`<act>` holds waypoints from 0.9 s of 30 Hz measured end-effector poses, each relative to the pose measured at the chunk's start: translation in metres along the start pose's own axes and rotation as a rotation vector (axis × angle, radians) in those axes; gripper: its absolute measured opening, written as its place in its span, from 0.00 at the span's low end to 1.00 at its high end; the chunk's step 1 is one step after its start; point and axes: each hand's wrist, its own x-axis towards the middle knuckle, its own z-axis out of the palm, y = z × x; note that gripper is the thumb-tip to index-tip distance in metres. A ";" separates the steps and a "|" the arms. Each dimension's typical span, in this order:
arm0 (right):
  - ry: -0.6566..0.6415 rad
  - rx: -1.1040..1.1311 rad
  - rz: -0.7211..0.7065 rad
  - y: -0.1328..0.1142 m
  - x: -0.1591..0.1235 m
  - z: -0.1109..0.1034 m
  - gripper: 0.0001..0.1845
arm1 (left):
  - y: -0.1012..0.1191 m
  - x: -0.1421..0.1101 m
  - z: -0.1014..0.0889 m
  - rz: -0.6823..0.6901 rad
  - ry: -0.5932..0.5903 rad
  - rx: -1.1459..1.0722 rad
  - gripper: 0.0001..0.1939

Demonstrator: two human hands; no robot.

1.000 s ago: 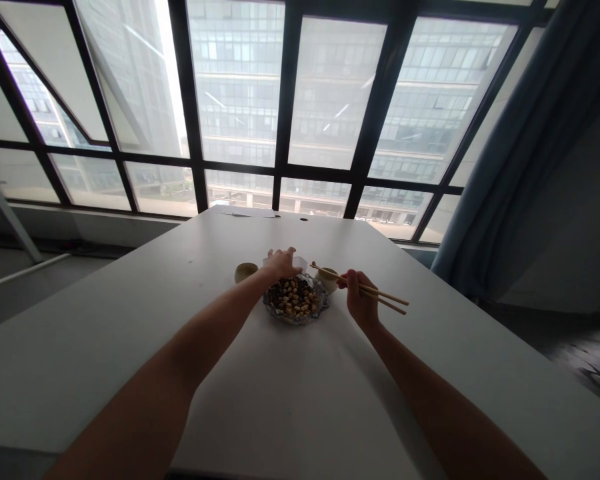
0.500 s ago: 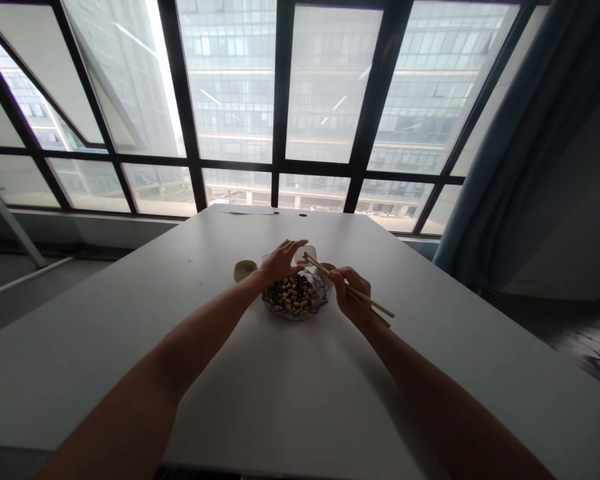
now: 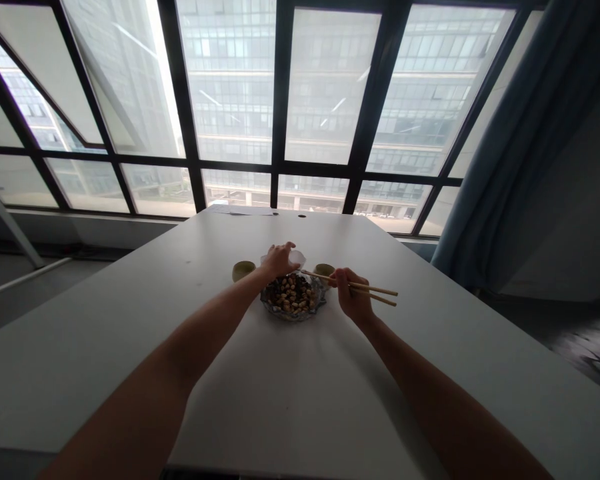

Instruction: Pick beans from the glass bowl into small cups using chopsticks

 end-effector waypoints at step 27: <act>-0.037 0.269 0.270 0.018 -0.001 0.023 0.30 | -0.058 -0.069 -0.037 -0.297 -0.081 0.175 0.31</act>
